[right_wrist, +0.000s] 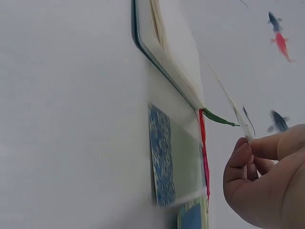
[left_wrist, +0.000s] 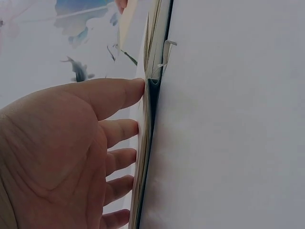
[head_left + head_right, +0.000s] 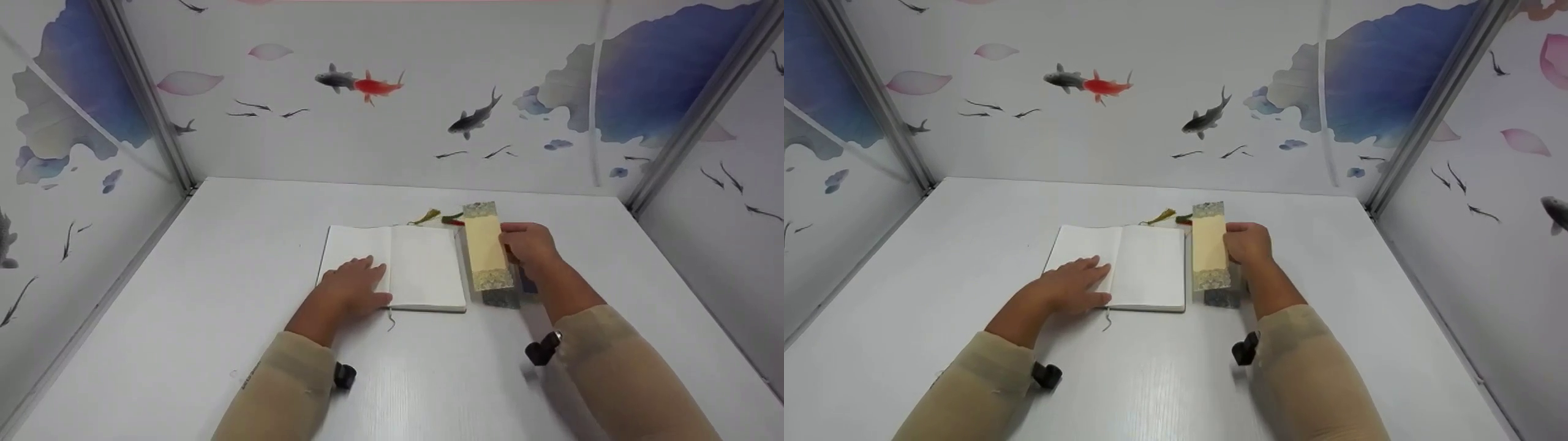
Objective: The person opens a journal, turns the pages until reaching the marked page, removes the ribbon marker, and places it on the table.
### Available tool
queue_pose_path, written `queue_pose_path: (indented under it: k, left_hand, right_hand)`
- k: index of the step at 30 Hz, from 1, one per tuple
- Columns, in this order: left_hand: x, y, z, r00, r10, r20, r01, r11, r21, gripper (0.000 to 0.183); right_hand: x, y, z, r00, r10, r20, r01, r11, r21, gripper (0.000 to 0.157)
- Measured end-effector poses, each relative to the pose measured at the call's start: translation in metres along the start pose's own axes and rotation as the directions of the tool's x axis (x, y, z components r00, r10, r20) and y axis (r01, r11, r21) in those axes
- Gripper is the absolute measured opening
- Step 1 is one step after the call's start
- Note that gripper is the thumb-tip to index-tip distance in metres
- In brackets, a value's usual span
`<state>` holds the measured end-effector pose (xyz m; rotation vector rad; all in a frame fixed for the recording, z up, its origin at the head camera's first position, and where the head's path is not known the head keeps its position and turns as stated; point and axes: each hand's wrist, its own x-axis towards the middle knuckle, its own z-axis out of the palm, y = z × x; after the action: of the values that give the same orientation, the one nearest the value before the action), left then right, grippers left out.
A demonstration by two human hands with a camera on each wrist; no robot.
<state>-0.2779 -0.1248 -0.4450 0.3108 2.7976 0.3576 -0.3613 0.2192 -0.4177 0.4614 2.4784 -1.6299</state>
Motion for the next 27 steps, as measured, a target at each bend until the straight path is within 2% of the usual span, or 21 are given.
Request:
queue_pose_path:
  k: [5, 11, 19, 27]
  left_hand:
    - [0.001, -0.001, 0.001, 1.0, -0.009, 0.007, 0.009, 1.0, -0.006, 0.074]
    - [0.0, 0.001, 0.001, 1.0, -0.021, 0.02, 0.022, 0.999, -0.047, 0.073]
    - [0.0, 0.002, -0.001, 1.0, -0.016, 0.014, 0.017, 0.999, -0.033, 0.073]
    - [-0.001, 0.001, -0.001, 1.0, -0.013, 0.014, 0.013, 0.999, -0.034, 0.073]
  right_hand:
    - [0.012, 0.01, -0.03, 0.998, 0.048, -0.043, -0.046, 0.998, 0.043, 0.053]
    - [0.021, 0.028, -0.066, 0.997, 0.066, -0.047, -0.063, 0.996, 0.056, 0.055]
    - [0.03, 0.044, -0.1, 0.982, 0.162, -0.1, -0.166, 0.986, -0.026, 0.058]
    - [0.03, 0.061, -0.125, 0.991, 0.124, -0.058, -0.132, 0.98, -0.15, 0.061]
